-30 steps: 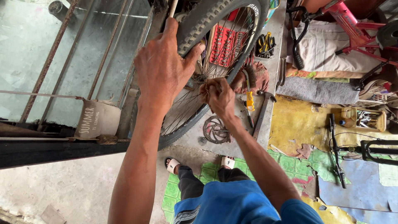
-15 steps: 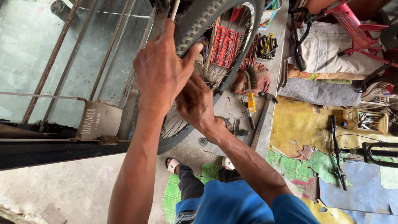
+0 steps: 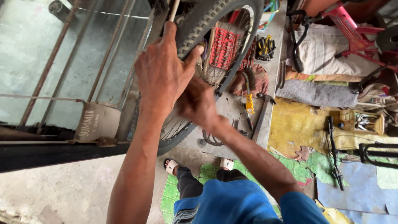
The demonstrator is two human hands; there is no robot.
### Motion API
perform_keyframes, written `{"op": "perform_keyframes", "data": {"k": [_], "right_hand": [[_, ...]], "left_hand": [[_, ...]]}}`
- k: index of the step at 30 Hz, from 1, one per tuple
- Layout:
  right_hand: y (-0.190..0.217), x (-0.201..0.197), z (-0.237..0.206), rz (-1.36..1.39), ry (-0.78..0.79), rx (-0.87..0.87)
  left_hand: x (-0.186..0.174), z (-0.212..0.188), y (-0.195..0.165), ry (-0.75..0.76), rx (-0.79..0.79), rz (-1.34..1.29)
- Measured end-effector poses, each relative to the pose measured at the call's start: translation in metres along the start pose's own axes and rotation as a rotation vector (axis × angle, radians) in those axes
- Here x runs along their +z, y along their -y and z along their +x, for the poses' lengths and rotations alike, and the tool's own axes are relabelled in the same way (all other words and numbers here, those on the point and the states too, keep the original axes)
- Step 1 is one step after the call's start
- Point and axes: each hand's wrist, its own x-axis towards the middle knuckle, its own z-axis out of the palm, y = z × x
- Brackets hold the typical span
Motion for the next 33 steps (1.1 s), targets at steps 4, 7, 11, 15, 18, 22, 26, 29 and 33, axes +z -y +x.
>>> {"op": "perform_keyframes", "data": {"k": [4, 7, 11, 15, 18, 22, 26, 29, 33], "right_hand": [[0.000, 0.009, -0.002, -0.038, -0.095, -0.142], [-0.027, 0.000, -0.008, -0.132, -0.099, -0.117], [-0.062, -0.011, -0.016, -0.423, -0.112, -0.039], [-0.072, -0.011, -0.031, -0.043, -0.165, 0.165], [-0.079, -0.009, -0.051, 0.572, -0.182, 0.689], [-0.110, 0.002, -0.059, 1.696, -0.161, 0.878], [-0.124, 0.014, -0.042, 2.030, -0.427, 0.930], [-0.093, 0.021, -0.032, 1.951, -0.356, 0.990], [-0.033, 0.025, -0.021, 1.642, -0.457, 1.218]], "left_hand": [[0.006, 0.005, 0.004, -0.027, 0.026, -0.007], [0.005, 0.004, 0.012, -0.023, 0.017, 0.020], [0.003, 0.005, 0.013, -0.041, 0.024, 0.037], [0.002, 0.009, 0.007, 0.007, -0.011, -0.005], [0.001, 0.005, 0.003, -0.043, 0.017, 0.005], [0.003, 0.006, -0.001, 0.005, -0.007, 0.004], [0.004, 0.008, -0.005, 0.000, 0.003, 0.023], [0.005, 0.008, -0.009, 0.041, -0.025, 0.010], [0.005, 0.007, -0.012, 0.030, 0.006, 0.041]]}}
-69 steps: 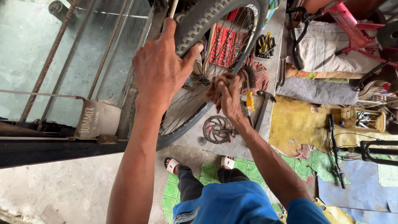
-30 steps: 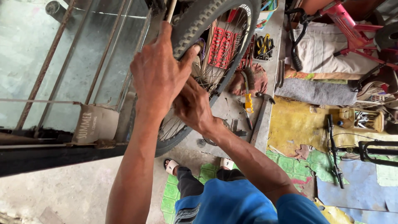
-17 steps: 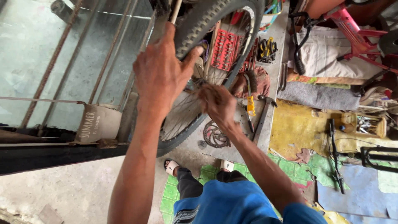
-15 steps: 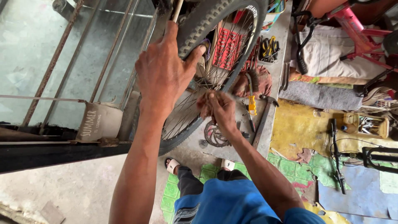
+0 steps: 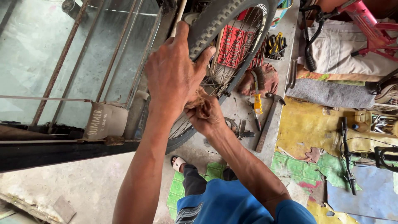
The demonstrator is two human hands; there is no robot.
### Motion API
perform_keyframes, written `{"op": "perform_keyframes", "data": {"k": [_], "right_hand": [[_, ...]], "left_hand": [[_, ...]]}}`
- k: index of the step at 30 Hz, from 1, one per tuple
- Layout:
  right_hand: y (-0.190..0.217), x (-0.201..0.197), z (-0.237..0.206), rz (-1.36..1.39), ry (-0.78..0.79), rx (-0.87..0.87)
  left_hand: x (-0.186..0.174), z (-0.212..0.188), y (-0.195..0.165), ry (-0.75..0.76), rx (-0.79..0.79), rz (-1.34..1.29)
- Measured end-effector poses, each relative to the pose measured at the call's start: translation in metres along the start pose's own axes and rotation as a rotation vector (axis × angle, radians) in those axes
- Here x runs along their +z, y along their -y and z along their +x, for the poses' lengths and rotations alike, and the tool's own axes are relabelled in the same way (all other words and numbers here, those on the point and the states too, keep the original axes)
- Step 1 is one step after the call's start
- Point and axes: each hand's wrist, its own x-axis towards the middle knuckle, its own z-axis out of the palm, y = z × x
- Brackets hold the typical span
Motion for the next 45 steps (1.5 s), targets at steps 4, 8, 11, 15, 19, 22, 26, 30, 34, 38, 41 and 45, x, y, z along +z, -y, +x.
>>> {"op": "perform_keyframes", "data": {"k": [4, 8, 11, 15, 19, 22, 26, 30, 34, 38, 41, 45], "right_hand": [[-0.012, 0.008, -0.020, -0.058, 0.425, -0.029], [-0.008, -0.017, -0.024, -0.391, 0.552, -0.260], [0.022, -0.035, -0.015, -0.647, 0.102, -0.442], [0.072, -0.054, 0.008, -1.278, 0.261, -1.022], [0.083, -0.057, 0.041, -1.806, 0.349, -1.421], [0.096, -0.050, 0.050, -2.035, 0.506, -1.403], [0.124, -0.037, 0.035, -2.175, 0.724, -1.350], [0.107, -0.035, 0.017, -2.005, 0.459, -1.416], [0.066, -0.055, -0.004, -1.804, 0.239, -1.294], [0.050, -0.062, 0.005, -1.768, 0.397, -1.466], [0.053, -0.053, 0.016, -2.030, 0.441, -1.253], [0.051, -0.028, 0.014, -2.076, 0.523, -0.984]], "left_hand": [[0.002, -0.001, -0.002, -0.039, 0.035, 0.012], [0.005, 0.000, -0.004, -0.024, 0.036, -0.004], [0.003, 0.004, 0.001, 0.010, -0.007, -0.036], [0.000, 0.002, 0.009, 0.031, -0.039, -0.056], [0.002, 0.000, 0.009, -0.030, 0.014, -0.013], [0.001, 0.000, 0.010, -0.045, 0.029, -0.014], [0.000, 0.004, 0.008, 0.033, -0.030, -0.081], [0.004, 0.000, 0.004, -0.038, 0.022, -0.046], [0.008, 0.003, 0.008, -0.043, 0.001, -0.071], [0.009, 0.004, 0.013, -0.041, 0.031, -0.076], [0.009, 0.000, 0.013, -0.067, 0.060, -0.016], [0.013, -0.003, 0.008, -0.039, 0.014, -0.079]]}}
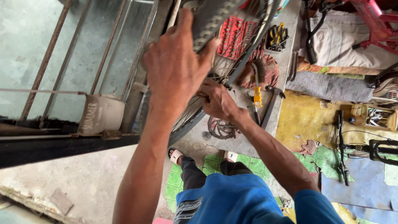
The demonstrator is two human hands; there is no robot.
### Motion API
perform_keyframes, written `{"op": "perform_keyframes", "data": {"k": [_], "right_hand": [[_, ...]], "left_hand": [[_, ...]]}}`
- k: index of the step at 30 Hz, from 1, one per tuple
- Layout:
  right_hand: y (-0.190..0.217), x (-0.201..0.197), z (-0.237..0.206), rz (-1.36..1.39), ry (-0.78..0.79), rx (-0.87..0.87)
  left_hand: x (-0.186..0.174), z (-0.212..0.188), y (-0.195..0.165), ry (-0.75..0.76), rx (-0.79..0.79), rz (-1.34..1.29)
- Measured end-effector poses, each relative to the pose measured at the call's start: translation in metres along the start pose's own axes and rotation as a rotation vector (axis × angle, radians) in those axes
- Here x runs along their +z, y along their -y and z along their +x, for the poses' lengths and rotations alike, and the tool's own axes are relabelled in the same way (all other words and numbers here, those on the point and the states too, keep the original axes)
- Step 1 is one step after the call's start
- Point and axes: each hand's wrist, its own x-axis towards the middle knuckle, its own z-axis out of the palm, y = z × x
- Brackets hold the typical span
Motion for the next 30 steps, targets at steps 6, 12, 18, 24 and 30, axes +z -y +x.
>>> {"op": "perform_keyframes", "data": {"k": [6, 12, 18, 24, 30], "right_hand": [[0.060, -0.005, 0.007, 0.221, 0.118, 0.144], [0.059, -0.013, -0.004, 0.342, -0.041, 0.140], [0.034, 0.015, -0.006, 0.096, 0.003, -0.192], [0.045, 0.029, -0.009, 0.179, 0.057, -0.107], [0.020, 0.000, -0.008, 0.020, -0.078, -0.304]], "left_hand": [[0.003, -0.002, -0.007, -0.129, 0.098, 0.036], [0.001, 0.004, 0.000, -0.037, 0.026, 0.004], [0.006, 0.005, 0.006, -0.125, 0.099, 0.050], [0.008, 0.006, 0.008, -0.057, 0.069, 0.017], [0.000, 0.000, 0.011, -0.086, 0.059, -0.014]]}}
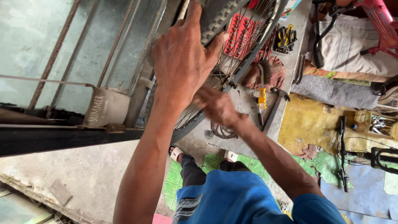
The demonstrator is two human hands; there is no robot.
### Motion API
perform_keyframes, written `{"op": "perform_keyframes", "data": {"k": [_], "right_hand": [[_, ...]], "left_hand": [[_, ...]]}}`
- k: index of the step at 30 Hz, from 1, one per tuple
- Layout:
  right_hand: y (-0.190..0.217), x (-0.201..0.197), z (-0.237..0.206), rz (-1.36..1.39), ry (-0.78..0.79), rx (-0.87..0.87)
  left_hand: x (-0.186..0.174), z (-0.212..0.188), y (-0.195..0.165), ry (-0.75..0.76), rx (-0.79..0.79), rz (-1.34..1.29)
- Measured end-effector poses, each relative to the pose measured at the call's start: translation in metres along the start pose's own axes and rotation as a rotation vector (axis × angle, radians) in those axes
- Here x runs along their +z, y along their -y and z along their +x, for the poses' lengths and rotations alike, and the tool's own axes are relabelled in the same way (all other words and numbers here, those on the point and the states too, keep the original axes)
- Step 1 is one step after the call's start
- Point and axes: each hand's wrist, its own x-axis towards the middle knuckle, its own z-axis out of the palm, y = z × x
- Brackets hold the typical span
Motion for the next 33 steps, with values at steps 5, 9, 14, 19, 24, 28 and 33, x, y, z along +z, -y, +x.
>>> {"op": "perform_keyframes", "data": {"k": [5, 9, 14, 19, 24, 28, 33], "right_hand": [[-0.002, 0.022, -0.006, -0.022, -0.072, 0.061], [0.022, 0.053, -0.011, -0.114, 0.002, -0.016], [0.007, 0.035, -0.015, -0.095, -0.147, 0.037], [-0.008, 0.022, -0.017, -0.165, -0.145, 0.192], [0.041, 0.064, -0.013, 0.158, -0.180, 0.040], [0.029, 0.054, -0.011, -0.026, -0.074, 0.038], [-0.021, 0.041, -0.030, -0.256, -0.279, 0.040]], "left_hand": [[-0.013, -0.002, -0.005, -0.011, -0.035, 0.064], [-0.011, 0.006, -0.010, 0.249, -0.260, -0.024], [-0.008, 0.000, -0.006, 0.044, -0.041, 0.034], [-0.008, -0.005, -0.001, 0.039, -0.088, 0.014], [-0.001, -0.003, -0.006, 0.035, -0.057, 0.054], [-0.004, 0.000, 0.002, 0.022, 0.001, 0.042], [-0.010, -0.008, 0.011, -0.024, 0.043, 0.072]]}}
